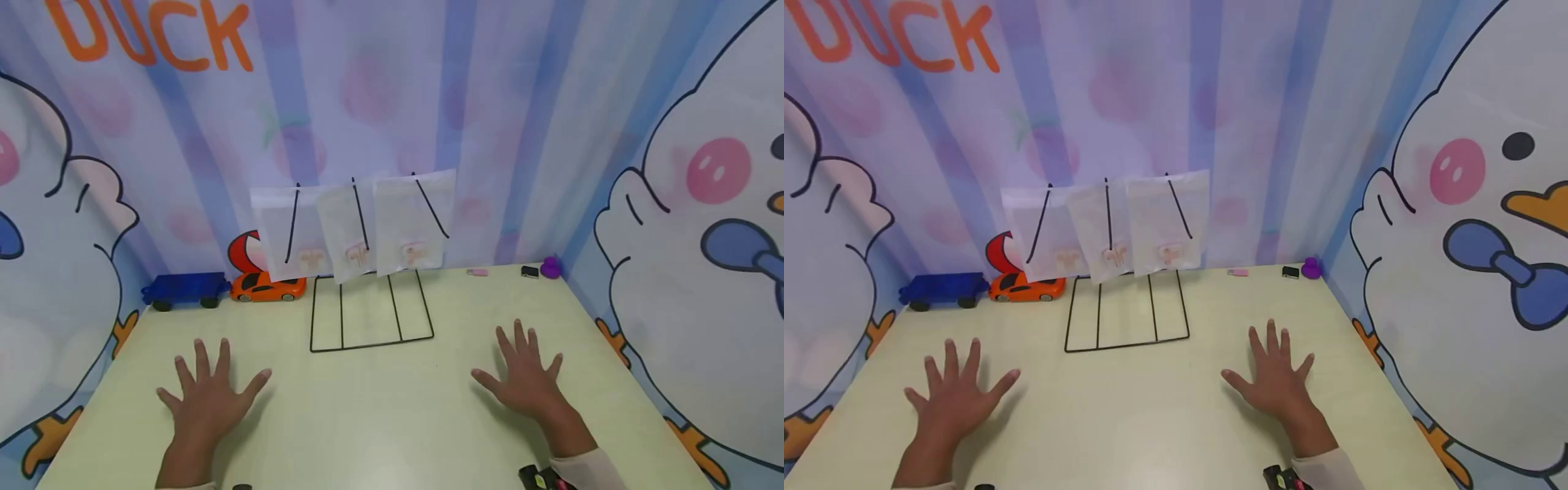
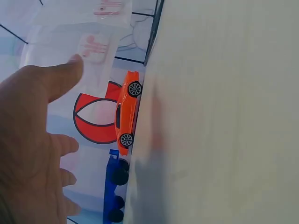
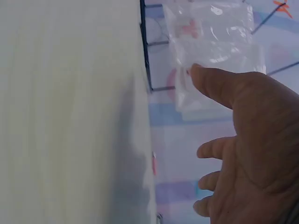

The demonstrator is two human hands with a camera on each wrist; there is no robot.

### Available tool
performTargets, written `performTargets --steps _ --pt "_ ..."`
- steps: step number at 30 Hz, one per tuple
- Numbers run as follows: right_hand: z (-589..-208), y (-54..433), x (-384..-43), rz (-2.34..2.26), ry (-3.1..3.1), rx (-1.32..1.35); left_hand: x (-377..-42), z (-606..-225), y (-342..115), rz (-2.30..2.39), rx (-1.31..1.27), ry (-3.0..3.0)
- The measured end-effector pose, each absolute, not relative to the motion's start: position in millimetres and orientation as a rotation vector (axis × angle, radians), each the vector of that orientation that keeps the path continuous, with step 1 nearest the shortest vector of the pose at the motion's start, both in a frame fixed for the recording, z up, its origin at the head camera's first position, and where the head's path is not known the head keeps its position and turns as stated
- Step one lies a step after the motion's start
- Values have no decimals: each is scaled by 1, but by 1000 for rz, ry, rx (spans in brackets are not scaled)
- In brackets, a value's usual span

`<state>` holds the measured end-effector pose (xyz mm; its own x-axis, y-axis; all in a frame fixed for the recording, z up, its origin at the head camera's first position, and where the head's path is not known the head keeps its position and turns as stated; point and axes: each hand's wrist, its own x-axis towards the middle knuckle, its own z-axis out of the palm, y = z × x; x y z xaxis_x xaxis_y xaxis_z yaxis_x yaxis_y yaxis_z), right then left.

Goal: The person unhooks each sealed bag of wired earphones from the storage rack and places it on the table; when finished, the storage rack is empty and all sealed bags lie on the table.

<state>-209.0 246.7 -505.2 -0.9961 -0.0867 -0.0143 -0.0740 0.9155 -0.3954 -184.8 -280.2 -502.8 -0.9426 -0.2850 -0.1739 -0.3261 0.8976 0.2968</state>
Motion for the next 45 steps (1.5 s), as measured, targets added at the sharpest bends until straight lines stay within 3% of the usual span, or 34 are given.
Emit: performTargets --steps 15,26,45 --pt "-523 181 -275 -994 2810 -285 -244 -492 -298 1289 -184 2973" --pt "-533 169 -310 -972 2823 -264 -291 -491 -287 1627 -141 2889" --pt "-546 165 -312 -893 2861 -269 -334 -478 -279 1726 -30 2863"
